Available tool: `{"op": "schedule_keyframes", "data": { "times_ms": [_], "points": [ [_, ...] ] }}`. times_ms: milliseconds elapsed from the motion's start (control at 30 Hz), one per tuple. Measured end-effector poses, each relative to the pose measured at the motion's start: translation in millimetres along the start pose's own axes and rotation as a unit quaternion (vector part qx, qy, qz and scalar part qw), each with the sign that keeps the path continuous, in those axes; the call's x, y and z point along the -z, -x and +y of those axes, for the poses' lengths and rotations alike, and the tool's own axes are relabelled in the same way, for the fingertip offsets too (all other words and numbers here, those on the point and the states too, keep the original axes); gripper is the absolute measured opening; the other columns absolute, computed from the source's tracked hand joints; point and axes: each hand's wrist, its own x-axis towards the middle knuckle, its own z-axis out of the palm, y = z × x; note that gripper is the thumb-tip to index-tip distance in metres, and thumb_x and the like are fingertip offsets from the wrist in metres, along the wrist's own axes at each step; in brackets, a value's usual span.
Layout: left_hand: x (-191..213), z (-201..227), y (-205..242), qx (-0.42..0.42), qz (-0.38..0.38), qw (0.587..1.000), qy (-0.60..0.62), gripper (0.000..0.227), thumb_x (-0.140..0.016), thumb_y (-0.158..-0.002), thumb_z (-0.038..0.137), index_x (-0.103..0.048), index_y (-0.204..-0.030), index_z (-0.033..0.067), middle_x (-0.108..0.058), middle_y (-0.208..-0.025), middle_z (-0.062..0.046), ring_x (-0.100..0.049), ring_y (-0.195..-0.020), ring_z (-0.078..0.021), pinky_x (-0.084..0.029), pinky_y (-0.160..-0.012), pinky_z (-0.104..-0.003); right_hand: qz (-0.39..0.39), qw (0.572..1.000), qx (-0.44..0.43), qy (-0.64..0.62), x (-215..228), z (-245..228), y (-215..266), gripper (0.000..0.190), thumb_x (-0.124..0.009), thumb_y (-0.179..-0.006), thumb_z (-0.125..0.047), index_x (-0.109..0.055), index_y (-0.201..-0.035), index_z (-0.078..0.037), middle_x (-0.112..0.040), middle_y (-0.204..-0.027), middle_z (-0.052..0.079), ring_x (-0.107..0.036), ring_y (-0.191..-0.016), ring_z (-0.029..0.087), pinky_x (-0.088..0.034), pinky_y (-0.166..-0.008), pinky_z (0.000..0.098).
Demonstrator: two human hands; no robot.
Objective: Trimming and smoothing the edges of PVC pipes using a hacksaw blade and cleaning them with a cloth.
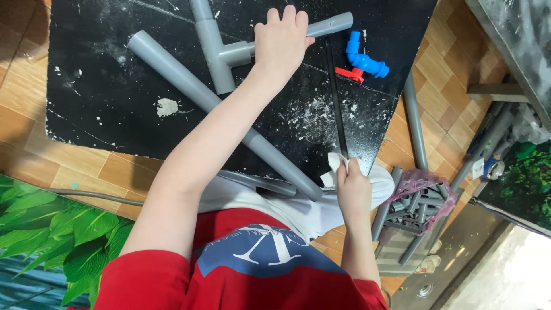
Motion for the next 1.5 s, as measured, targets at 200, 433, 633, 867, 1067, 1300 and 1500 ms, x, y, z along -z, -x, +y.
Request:
{"op": "schedule_keyframes", "data": {
  "times_ms": [200,433,633,867,1067,1300,1500],
  "points": [
    [3.5,-1.9,-3.7,0.02,-0.033,0.999,0.032,0.04,-0.071,-0.086,0.047,-0.059,-0.098,0.0103,-0.055,-0.092,-0.007,-0.055,-0.073,-0.0234,-0.049,-0.054,-0.038,-0.004,1.0,-0.015,-0.025,25.9,-0.1,-10.2,0.021,-0.055,-0.098,-0.022,-0.063,-0.099,-0.002,-0.065,-0.067,0.019,-0.06,-0.054,0.034,-0.046,-0.053,0.0447],
    [4.2,-2.0,1.0,0.006,-0.008,1.0,0.029,0.043,-0.077,-0.078,0.045,-0.058,-0.098,0.0118,-0.054,-0.094,-0.006,-0.054,-0.075,-0.0239,-0.047,-0.055,-0.038,0.066,0.995,-0.004,-0.071,43.0,-22.3,-32.7,0.02,-0.055,-0.098,-0.014,-0.067,-0.103,0.002,-0.066,-0.07,0.017,-0.059,-0.055,0.028,-0.046,-0.052,0.0398],
    [19.9,-5.8,5.1,-0.008,-0.015,0.999,0.033,0.047,-0.08,-0.074,0.042,-0.057,-0.099,0.009,-0.056,-0.095,-0.007,-0.054,-0.079,-0.0234,-0.046,-0.057,-0.036,0.111,0.973,0.084,-0.182,26.1,-45.9,-93.8,0.019,-0.053,-0.099,-0.013,-0.065,-0.104,0.0,-0.064,-0.075,0.011,-0.054,-0.062,0.02,-0.045,-0.058,0.0328],
    [32.6,-10.3,7.3,0.017,-0.019,0.995,0.096,0.05,-0.084,-0.068,0.04,-0.059,-0.099,0.009,-0.057,-0.096,-0.009,-0.055,-0.08,-0.0258,-0.047,-0.061,-0.039,0.176,0.952,0.171,-0.182,6.0,-74.2,-136.1,0.016,-0.052,-0.1,-0.007,-0.056,-0.113,0.001,-0.069,-0.084,0.018,-0.066,-0.065,0.027,-0.05,-0.059,0.0383],
    [37.3,-15.3,7.3,0.0,-0.028,0.993,0.114,0.039,-0.078,-0.076,0.028,-0.058,-0.103,0.0086,-0.056,-0.096,-0.009,-0.055,-0.079,-0.025,-0.049,-0.059,-0.036,0.137,0.944,0.17,-0.247,-12.1,-80.1,-138.6,0.037,-0.051,-0.095,0.006,-0.035,-0.127,0.0,-0.058,-0.118,0.026,-0.067,-0.109,0.038,-0.055,-0.087,0.0427],
    [36.7,-14.9,7.9,-0.002,-0.047,0.992,0.117,0.034,-0.074,-0.082,0.025,-0.059,-0.105,0.0057,-0.058,-0.096,-0.01,-0.056,-0.077,-0.0239,-0.049,-0.061,-0.036,0.149,0.949,0.172,-0.22,-18.4,-89.4,-134.5,0.022,-0.06,-0.091,0.004,-0.05,-0.11,0.001,-0.071,-0.101,0.02,-0.072,-0.091,0.029,-0.056,-0.073,0.0351],
    [34.8,-12.2,6.8,0.004,-0.061,0.988,0.145,0.026,-0.07,-0.085,0.023,-0.057,-0.103,0.0075,-0.058,-0.096,-0.01,-0.055,-0.08,-0.0256,-0.047,-0.063,-0.041,0.165,0.96,0.157,-0.163,-18.2,-94.9,-127.5,0.024,-0.061,-0.088,0.002,-0.055,-0.111,0.003,-0.071,-0.1,0.018,-0.072,-0.083,0.029,-0.054,-0.07,0.0371]
  ]
}}
